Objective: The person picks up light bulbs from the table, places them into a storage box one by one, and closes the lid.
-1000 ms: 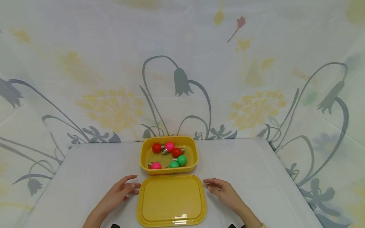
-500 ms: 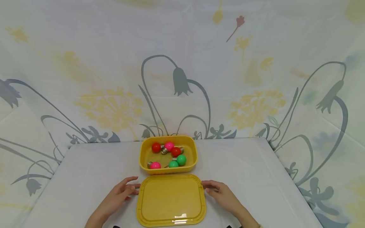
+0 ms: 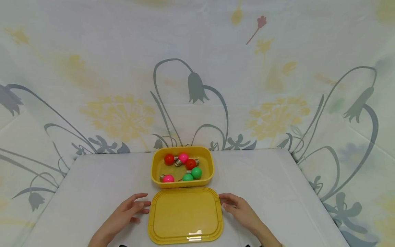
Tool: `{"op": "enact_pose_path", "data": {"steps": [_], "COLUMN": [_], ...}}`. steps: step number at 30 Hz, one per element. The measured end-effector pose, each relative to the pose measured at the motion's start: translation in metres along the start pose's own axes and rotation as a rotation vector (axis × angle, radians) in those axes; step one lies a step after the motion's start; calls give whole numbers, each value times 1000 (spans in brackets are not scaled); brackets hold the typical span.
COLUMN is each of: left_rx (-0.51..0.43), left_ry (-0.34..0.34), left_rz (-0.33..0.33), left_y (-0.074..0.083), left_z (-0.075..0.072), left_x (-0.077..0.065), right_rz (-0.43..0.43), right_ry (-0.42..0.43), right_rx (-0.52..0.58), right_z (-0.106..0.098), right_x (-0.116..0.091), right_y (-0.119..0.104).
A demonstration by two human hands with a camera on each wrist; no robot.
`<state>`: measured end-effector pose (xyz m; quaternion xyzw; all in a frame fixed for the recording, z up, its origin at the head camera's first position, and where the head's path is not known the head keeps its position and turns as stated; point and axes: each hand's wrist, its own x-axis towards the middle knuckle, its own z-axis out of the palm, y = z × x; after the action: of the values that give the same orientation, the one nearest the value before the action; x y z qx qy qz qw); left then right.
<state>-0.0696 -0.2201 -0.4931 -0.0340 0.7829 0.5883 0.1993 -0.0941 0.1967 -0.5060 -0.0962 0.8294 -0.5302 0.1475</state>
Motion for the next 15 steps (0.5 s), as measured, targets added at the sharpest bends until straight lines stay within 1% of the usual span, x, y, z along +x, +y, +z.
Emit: {"op": "enact_pose_path", "data": {"steps": [3,5,10,15], "left_rx": [-27,-41,-74,-85], "left_ry": [-38,-63,-98,-104], "left_rz": [-15,-12,-5,-12], "left_y": [0,-1,-2,-1], "left_z": [-3,-4,-6,-6], "left_x": [-2,-4,-5,-6], "right_rz": [17,26,39,37], "right_ry": [35,48,26,9], "right_rx": [-31,-41,-32,10], "right_z": [1,2,4,5], "right_x": [-1,-2,-5,-6], "right_y": [-1,-3,-5,-5]}}
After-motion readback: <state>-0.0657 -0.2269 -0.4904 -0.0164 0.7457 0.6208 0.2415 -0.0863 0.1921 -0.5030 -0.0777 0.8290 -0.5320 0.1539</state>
